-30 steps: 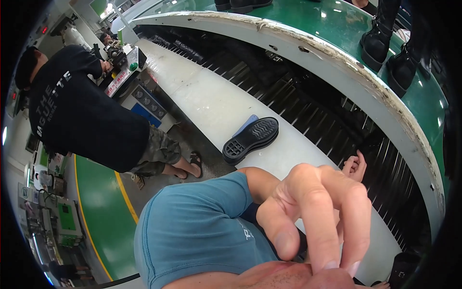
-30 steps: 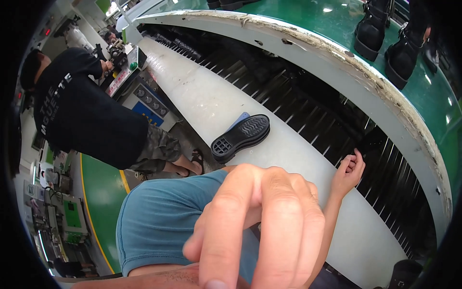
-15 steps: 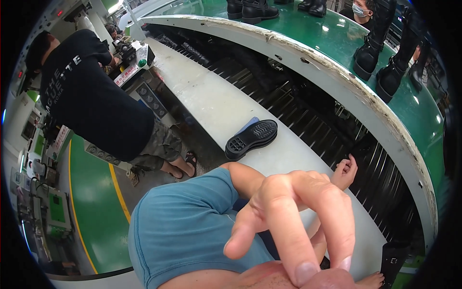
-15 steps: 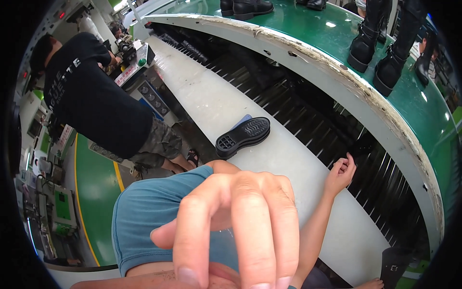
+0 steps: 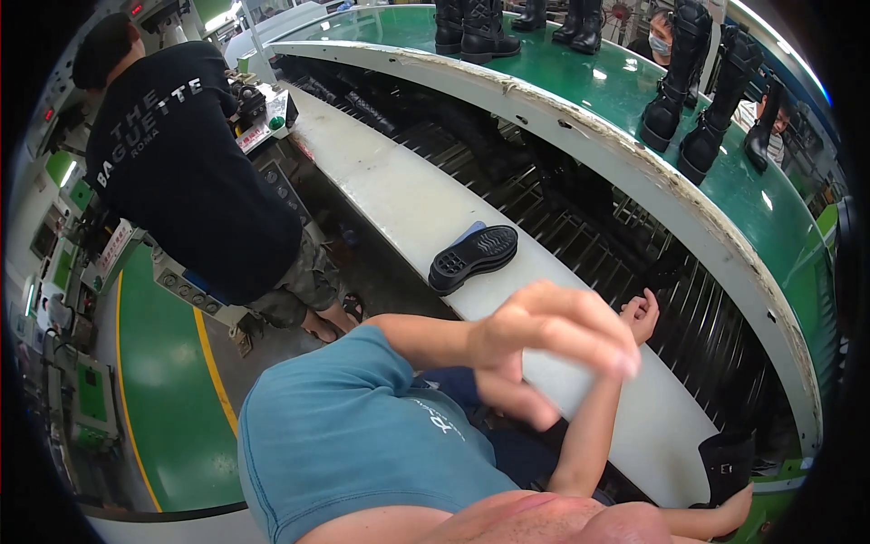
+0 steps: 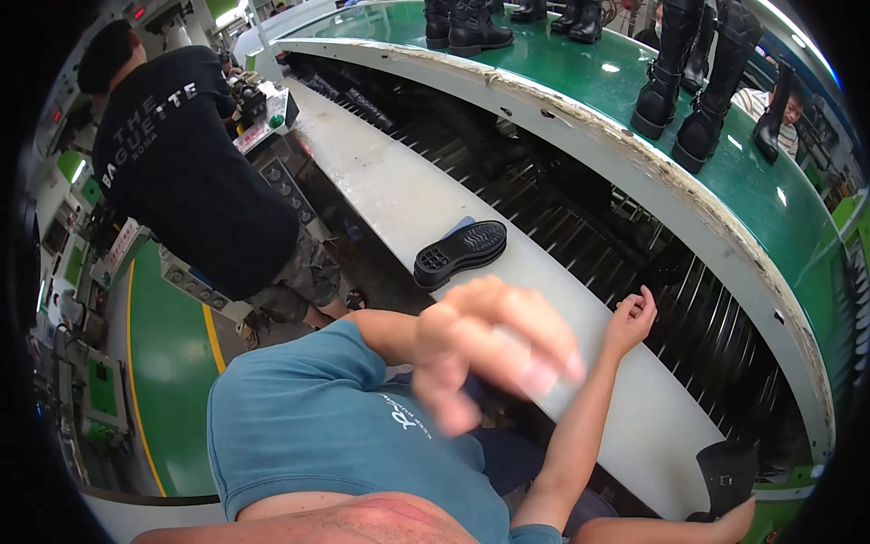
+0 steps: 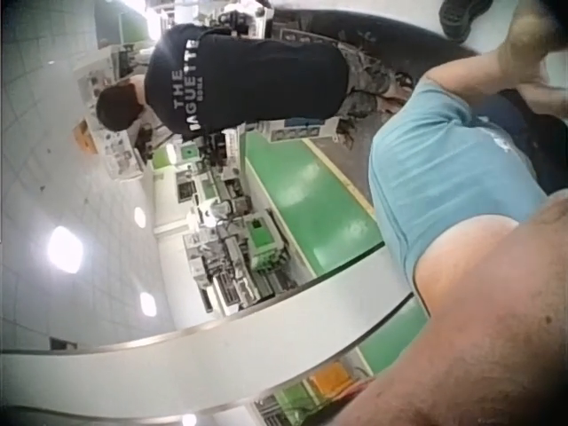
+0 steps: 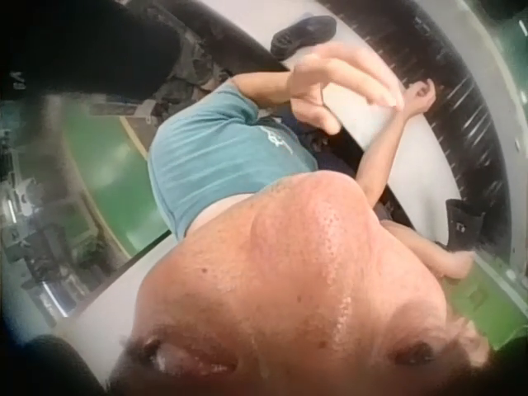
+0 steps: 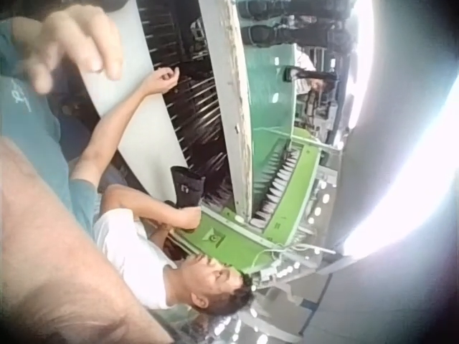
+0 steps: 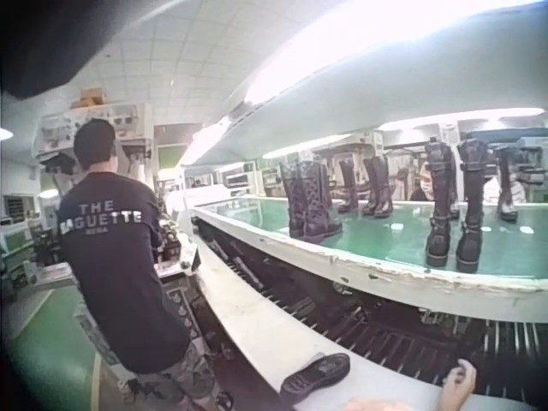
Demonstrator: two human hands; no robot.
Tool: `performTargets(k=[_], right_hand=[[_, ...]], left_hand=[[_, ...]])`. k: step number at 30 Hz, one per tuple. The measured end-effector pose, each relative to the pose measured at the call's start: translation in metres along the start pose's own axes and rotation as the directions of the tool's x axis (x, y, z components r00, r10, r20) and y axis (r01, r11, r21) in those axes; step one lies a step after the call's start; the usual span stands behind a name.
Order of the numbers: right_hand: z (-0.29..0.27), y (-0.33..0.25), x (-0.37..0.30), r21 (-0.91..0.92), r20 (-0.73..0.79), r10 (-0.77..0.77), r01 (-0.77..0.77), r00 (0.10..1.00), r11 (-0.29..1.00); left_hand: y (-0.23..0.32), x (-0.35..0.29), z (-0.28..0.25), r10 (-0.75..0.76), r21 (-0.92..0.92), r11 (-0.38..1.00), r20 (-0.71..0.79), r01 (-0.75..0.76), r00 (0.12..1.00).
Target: Inspecting and organizing black boots on a factory conveyor belt.
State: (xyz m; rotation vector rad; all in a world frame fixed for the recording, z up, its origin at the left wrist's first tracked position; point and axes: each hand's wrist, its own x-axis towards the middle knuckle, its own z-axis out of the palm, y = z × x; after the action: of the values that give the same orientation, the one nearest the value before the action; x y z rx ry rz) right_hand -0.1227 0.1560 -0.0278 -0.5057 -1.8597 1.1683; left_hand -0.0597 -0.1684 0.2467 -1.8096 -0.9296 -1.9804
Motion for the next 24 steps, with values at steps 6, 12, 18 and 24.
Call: performTargets(k=[6,12,18,24], right_hand=[[-0.012,-0.008,-0.004,-0.053,-0.032,0.029,-0.031,0.999,0.998],[-0.011,-0.007,-0.006,-0.046,-0.014,0.019,-0.020,1.000,0.999],[-0.012,-0.006,-0.005,-0.027,-0.016,0.038,-0.039,0.999,0.999],[-0.027,-0.056,-0.013,0.154,0.136,0.148,-0.168,0.980,0.974]], left_hand=[[-0.037,-0.102,-0.092,-0.568,0.917,0.324,-0.008,0.233,0.823],[-0.034,-0.185,-0.139,-0.747,0.952,-0.030,-0.225,0.306,0.625],[-0.045,-0.185,-0.136,-0.753,0.940,-0.063,-0.265,0.335,0.602],[-0.057,-0.187,-0.132,-0.707,0.958,0.004,-0.201,0.288,0.678]])
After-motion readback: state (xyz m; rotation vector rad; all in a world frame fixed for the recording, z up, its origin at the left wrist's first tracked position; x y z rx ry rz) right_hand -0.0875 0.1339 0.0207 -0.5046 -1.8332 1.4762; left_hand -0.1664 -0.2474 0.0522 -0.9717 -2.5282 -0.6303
